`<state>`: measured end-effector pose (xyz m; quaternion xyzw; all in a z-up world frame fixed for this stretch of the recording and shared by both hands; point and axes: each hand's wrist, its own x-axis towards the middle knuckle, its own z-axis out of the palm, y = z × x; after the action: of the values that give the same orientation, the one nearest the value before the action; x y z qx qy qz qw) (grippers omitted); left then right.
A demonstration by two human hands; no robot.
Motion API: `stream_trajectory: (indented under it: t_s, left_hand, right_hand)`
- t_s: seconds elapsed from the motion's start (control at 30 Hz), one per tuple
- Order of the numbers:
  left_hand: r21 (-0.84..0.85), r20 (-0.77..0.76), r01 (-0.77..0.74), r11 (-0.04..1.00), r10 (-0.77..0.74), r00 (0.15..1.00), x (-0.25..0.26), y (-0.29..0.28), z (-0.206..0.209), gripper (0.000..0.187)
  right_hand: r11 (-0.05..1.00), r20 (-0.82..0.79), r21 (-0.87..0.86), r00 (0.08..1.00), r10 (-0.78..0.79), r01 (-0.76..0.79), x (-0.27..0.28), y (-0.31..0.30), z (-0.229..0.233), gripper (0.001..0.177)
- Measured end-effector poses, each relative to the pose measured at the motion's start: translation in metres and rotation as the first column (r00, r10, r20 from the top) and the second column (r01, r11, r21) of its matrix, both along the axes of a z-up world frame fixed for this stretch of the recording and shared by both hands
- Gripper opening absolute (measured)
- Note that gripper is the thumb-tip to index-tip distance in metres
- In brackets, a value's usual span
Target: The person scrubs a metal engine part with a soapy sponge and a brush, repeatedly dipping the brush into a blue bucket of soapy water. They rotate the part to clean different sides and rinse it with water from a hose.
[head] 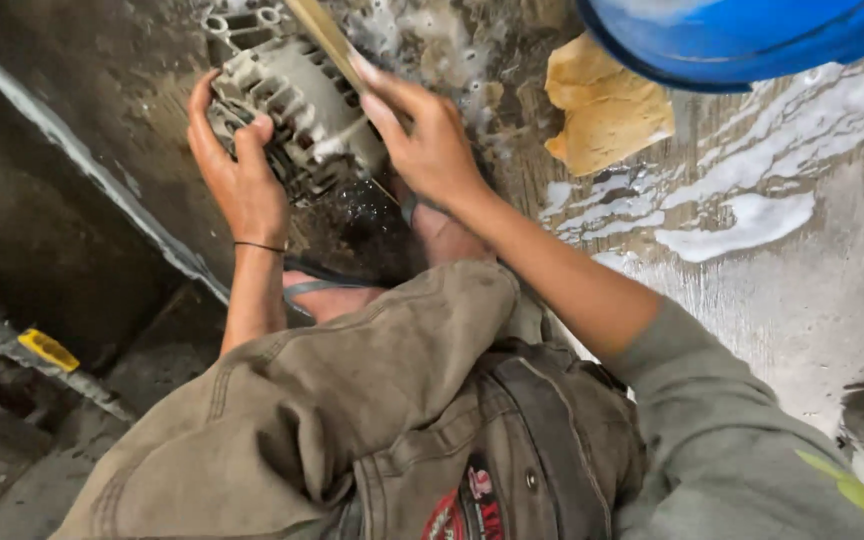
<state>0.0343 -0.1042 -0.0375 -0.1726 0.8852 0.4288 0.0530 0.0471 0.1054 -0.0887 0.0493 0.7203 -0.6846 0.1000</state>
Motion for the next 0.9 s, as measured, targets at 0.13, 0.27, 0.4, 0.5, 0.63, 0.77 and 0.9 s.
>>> stream_trajectory:
  t_s: [0.13, 0.27, 0.4, 0.5, 0.63, 0.77, 0.9]
  left_hand:
    - [-0.084, 0.014, 0.007, 0.996, -0.006, 1.0, 0.004, 0.001, 0.002, 0.06]
    - [-0.045, 0.055, -0.003, 0.999, 0.006, 0.998, -0.009, 0.017, 0.013, 0.053]
    - [-0.094, -0.025, -0.03, 0.995, 0.028, 0.999, 0.0, 0.011, 0.007, 0.05]
    - [-0.086, -0.01, -0.025, 0.996, 0.024, 1.0, -0.017, 0.021, 0.017, 0.048]
    - [-0.065, 0.052, -0.015, 0.998, 0.019, 0.998, -0.014, 0.028, 0.029, 0.052]
    - [-0.184, -0.059, -0.017, 0.983, 0.006, 0.998, -0.006, 0.019, 0.008, 0.053]
    - [-0.138, -0.049, -0.055, 0.989, 0.049, 0.998, -0.013, 0.019, 0.003, 0.048]
  right_hand:
    - [0.995, -0.033, 0.043, 0.995, -0.092, 0.093, 0.039, 0.02, 0.062, 0.024]
    - [0.998, -0.069, 0.07, 0.998, 0.011, -0.006, -0.007, 0.007, -0.002, 0.035]
    - [0.998, -0.01, 0.053, 1.0, 0.026, -0.026, -0.009, 0.004, 0.009, 0.035]
    - [0.998, 0.019, 0.069, 1.0, 0.01, -0.012, 0.018, 0.019, 0.046, 0.033]
    - [0.991, -0.058, 0.135, 0.998, 0.013, -0.005, 0.013, 0.012, 0.02, 0.031]
    - [0.993, 0.04, 0.107, 0.998, 0.053, -0.057, -0.018, 0.002, -0.006, 0.038]
    - [0.997, 0.007, 0.076, 1.0, -0.016, 0.015, 0.043, 0.024, 0.041, 0.034]
